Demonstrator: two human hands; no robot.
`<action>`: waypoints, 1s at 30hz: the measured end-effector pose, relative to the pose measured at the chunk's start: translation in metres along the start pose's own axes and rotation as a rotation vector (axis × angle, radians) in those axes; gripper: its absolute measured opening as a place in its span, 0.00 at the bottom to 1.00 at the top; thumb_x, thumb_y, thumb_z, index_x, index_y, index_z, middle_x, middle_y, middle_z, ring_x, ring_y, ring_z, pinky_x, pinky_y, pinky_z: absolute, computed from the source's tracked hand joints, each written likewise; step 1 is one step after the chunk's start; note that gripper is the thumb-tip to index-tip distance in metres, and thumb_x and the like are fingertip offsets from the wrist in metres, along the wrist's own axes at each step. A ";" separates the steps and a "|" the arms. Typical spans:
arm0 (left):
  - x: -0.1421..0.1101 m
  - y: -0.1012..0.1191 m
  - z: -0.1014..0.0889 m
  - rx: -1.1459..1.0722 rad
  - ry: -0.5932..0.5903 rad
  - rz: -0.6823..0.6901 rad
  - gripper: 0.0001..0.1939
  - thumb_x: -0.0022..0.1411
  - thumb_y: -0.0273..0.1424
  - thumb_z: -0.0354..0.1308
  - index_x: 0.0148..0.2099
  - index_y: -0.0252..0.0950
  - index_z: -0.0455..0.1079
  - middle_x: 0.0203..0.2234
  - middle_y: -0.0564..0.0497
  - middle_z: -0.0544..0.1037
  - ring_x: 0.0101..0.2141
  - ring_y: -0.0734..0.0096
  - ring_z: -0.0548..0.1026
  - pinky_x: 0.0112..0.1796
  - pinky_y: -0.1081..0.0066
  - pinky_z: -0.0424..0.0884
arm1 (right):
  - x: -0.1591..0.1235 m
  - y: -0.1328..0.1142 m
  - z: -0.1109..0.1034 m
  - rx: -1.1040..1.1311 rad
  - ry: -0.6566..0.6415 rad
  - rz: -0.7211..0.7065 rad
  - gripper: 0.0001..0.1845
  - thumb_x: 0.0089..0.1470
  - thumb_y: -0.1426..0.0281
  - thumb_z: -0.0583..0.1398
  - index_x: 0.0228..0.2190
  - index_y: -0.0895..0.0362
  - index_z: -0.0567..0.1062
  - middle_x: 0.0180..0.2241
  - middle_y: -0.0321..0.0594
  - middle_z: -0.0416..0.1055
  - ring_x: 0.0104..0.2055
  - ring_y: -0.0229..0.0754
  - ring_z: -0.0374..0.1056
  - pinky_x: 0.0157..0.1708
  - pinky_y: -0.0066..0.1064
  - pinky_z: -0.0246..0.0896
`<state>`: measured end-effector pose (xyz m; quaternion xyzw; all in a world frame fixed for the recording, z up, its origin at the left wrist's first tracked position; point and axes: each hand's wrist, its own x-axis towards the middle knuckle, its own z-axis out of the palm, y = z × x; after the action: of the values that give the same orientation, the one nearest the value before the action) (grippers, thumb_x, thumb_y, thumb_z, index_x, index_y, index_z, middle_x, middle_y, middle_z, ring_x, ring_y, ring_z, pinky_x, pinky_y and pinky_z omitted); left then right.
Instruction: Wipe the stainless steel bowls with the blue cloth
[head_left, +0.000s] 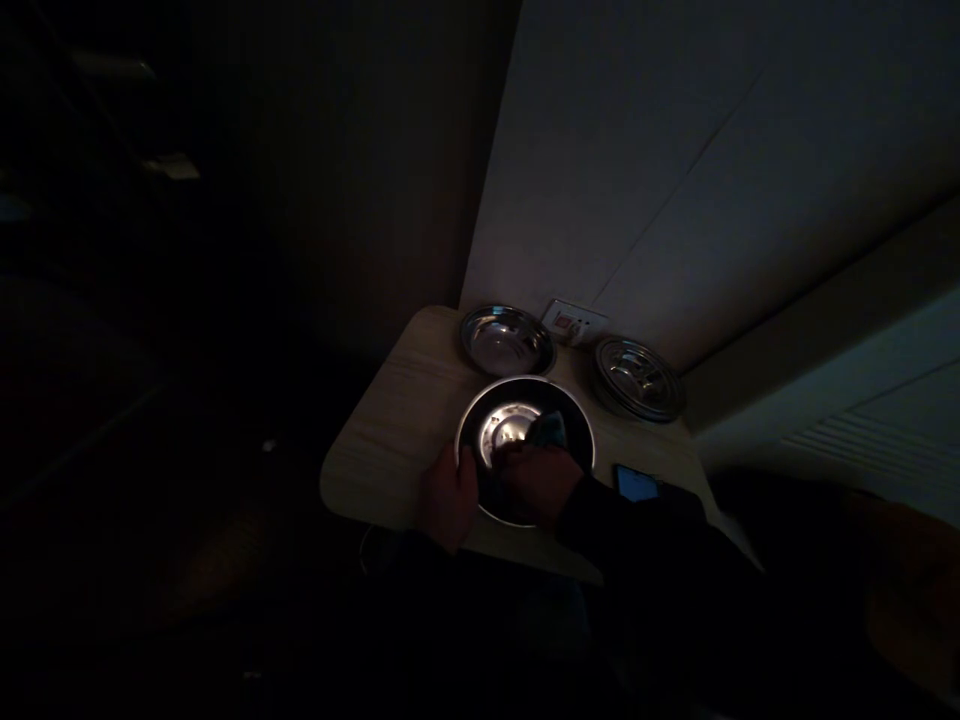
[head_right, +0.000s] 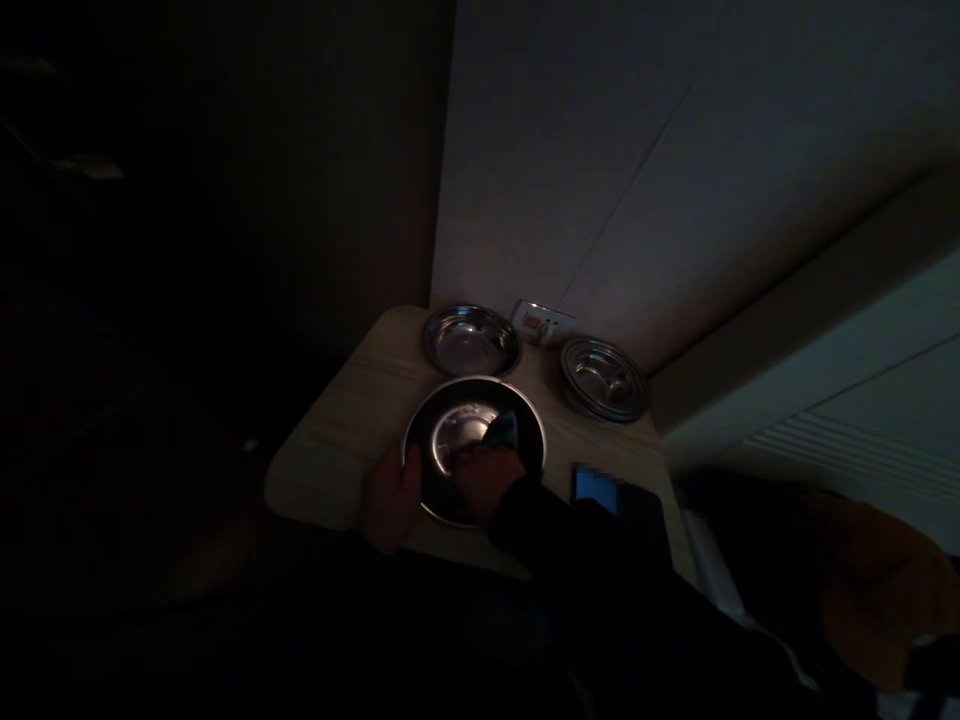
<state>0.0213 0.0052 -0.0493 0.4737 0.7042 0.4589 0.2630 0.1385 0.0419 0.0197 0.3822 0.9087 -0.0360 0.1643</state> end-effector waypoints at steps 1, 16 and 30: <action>0.000 0.000 0.000 -0.003 -0.008 0.010 0.12 0.59 0.34 0.44 0.30 0.35 0.66 0.18 0.52 0.71 0.20 0.73 0.68 0.23 0.74 0.60 | -0.002 0.001 0.000 0.000 -0.003 -0.007 0.10 0.51 0.73 0.54 0.32 0.56 0.75 0.36 0.44 0.73 0.41 0.45 0.66 0.36 0.34 0.58; 0.001 -0.002 -0.001 0.027 0.075 0.007 0.12 0.59 0.33 0.44 0.29 0.35 0.66 0.21 0.49 0.72 0.23 0.72 0.69 0.25 0.74 0.61 | 0.010 -0.003 -0.003 0.026 0.038 0.026 0.12 0.53 0.71 0.52 0.35 0.55 0.74 0.39 0.43 0.72 0.43 0.43 0.65 0.37 0.32 0.58; 0.004 -0.002 -0.001 0.034 0.048 0.027 0.10 0.59 0.31 0.45 0.30 0.35 0.66 0.20 0.51 0.72 0.23 0.72 0.69 0.24 0.74 0.62 | 0.041 -0.010 -0.010 -0.043 0.220 0.135 0.14 0.57 0.71 0.47 0.38 0.59 0.71 0.42 0.48 0.69 0.45 0.46 0.61 0.39 0.38 0.57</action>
<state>0.0179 0.0084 -0.0508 0.4763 0.7116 0.4616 0.2318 0.1019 0.0655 0.0152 0.4407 0.8939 0.0365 0.0740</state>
